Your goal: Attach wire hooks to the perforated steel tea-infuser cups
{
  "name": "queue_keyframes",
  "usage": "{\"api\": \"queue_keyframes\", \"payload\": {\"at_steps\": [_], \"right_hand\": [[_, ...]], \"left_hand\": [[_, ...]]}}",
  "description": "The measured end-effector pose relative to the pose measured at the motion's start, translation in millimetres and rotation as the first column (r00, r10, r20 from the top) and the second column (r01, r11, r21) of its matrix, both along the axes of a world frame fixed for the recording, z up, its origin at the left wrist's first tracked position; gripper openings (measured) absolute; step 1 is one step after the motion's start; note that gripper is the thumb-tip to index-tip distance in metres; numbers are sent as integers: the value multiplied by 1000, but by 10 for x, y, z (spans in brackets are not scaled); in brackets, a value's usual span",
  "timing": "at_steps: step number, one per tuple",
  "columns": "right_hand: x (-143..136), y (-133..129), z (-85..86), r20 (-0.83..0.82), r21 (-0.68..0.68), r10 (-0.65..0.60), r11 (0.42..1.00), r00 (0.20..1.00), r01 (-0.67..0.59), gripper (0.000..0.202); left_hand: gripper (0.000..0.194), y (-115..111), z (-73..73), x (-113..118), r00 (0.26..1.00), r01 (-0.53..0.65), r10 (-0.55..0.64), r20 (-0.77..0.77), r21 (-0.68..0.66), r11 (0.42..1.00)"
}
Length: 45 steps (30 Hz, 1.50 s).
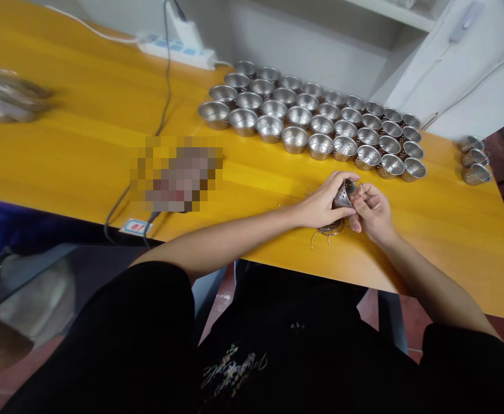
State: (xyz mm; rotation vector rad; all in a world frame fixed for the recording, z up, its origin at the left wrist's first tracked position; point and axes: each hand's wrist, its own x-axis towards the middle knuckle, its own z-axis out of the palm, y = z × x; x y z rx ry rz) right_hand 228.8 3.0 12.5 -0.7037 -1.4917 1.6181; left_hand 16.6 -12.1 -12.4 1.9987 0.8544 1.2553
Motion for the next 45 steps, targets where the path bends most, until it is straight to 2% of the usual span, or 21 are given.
{"api": "queue_keyframes", "payload": {"at_steps": [23,45], "right_hand": [[-5,-16,19,17,6,-7,1000,1000,7,58],[12,13,-58,81,45,-15,999,997,11,61]], "left_hand": [[78,32,5,-16,1000,2,-3,-6,-55,998],[73,35,-57,6,1000,-3,4,-13,34,999]]}}
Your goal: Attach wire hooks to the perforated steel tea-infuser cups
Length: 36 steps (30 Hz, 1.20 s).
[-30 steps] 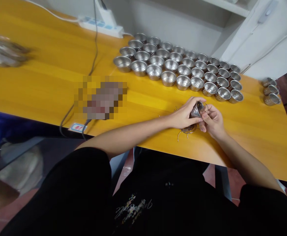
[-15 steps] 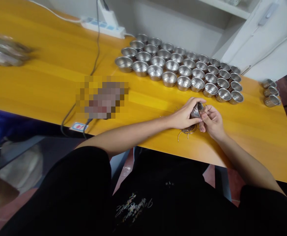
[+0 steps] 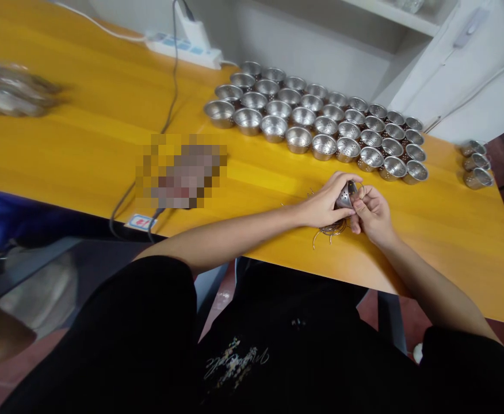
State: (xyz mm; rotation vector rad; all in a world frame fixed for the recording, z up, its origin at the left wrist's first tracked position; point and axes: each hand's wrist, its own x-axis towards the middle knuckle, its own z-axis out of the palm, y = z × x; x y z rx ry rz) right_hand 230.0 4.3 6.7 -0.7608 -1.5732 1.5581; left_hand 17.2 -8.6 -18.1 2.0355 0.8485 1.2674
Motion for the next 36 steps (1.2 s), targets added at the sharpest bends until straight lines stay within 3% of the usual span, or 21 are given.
{"api": "queue_keyframes", "payload": {"at_steps": [24,36], "right_hand": [[45,20,-19,-38,38,-56,998,998,58,51],[22,47,6,-8,27,-78,997,997,78,58]], "left_hand": [[76,41,25,16,1000,-5,4,16,43,999],[81,105,32,-34,1000,9,-10,29,48,999]]}}
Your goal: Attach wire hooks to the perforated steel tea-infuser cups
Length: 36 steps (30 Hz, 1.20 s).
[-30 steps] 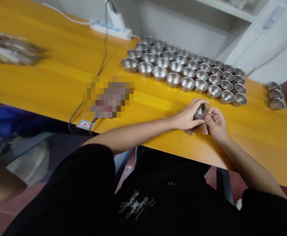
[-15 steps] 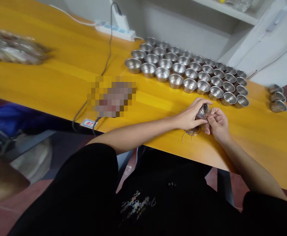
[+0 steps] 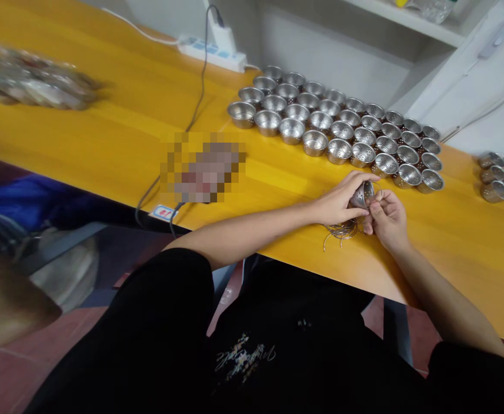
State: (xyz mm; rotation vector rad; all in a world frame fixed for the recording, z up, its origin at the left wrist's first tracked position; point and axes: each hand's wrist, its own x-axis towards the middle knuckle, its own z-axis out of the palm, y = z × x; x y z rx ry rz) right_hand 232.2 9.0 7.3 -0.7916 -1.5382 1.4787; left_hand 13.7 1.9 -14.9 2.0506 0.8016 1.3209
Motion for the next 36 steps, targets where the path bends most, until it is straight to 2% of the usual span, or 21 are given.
{"api": "queue_keyframes", "payload": {"at_steps": [7,12,24,31,36], "right_hand": [[15,20,29,18,-4,-20,1000,1000,20,52],[52,43,24,67,27,-16,1000,998,14,47],[31,-16,134,149,114,-10,993,989,-7,53],[16,-32,108,128,167,-54,985,990,33,50],[-16,-81,77,97,146,-102,985,990,88,47]], "left_hand": [[82,-1,56,-29,999,-38,38,-25,-19,999],[80,-15,57,-34,999,-40,40,3,41,998],[82,-24,60,-24,998,-37,37,-41,-11,999],[82,-32,85,-16,998,-45,44,-40,-37,998],[73,-32,90,-6,998,-60,60,-13,-7,998]]}}
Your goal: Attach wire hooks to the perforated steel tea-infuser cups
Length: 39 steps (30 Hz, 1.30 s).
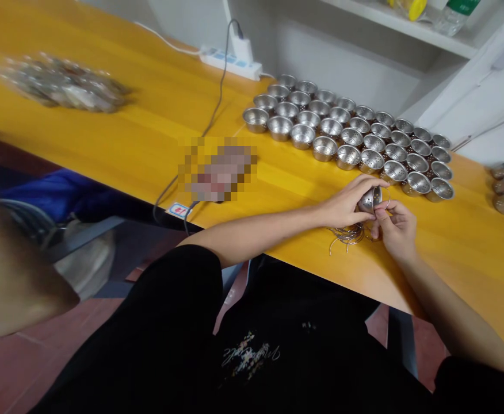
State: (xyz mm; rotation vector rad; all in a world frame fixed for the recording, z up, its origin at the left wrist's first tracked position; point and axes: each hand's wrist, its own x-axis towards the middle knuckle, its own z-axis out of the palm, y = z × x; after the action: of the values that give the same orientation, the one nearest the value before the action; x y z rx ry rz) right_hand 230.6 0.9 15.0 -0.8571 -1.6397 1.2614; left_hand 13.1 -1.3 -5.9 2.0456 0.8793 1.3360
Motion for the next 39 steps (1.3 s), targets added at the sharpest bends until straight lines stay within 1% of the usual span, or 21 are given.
{"api": "queue_keyframes", "payload": {"at_steps": [3,7,10,14,18,22,27,34,39], "right_hand": [[5,-9,-20,-23,-17,-25,1000,999,24,45],[55,34,-67,-19,-19,-3,1000,1000,2,45],[77,53,-90,-13,-17,30,999,999,-30,47],[57,25,-70,-12,-40,43,998,999,-44,50],[29,-7,-32,-17,-49,34,998,999,-35,50],[9,-26,-3,-28,-42,28,999,999,-29,51],[-10,-35,16,-28,-30,12,999,1000,-13,53],[-23,8,-29,-57,-21,23,999,998,-24,52],[-22,44,-74,-79,-36,67,997,995,-70,48]], "left_hand": [[71,-1,8,-5,1000,-15,15,12,14,1000],[79,-11,12,8,999,-33,33,-10,-8,999],[83,-15,-12,20,999,-11,11,-34,-6,1000],[87,-10,-62,16,999,16,-16,-47,-7,1000],[83,-14,-79,20,1000,18,-18,-22,1,1000],[83,-44,-54,36,999,9,-11,-34,-40,999],[75,-60,-39,35,999,-3,0,-46,-66,998],[72,-51,-61,23,999,-22,21,-28,-58,998],[68,-51,-62,13,999,-24,22,-42,-64,998]]}}
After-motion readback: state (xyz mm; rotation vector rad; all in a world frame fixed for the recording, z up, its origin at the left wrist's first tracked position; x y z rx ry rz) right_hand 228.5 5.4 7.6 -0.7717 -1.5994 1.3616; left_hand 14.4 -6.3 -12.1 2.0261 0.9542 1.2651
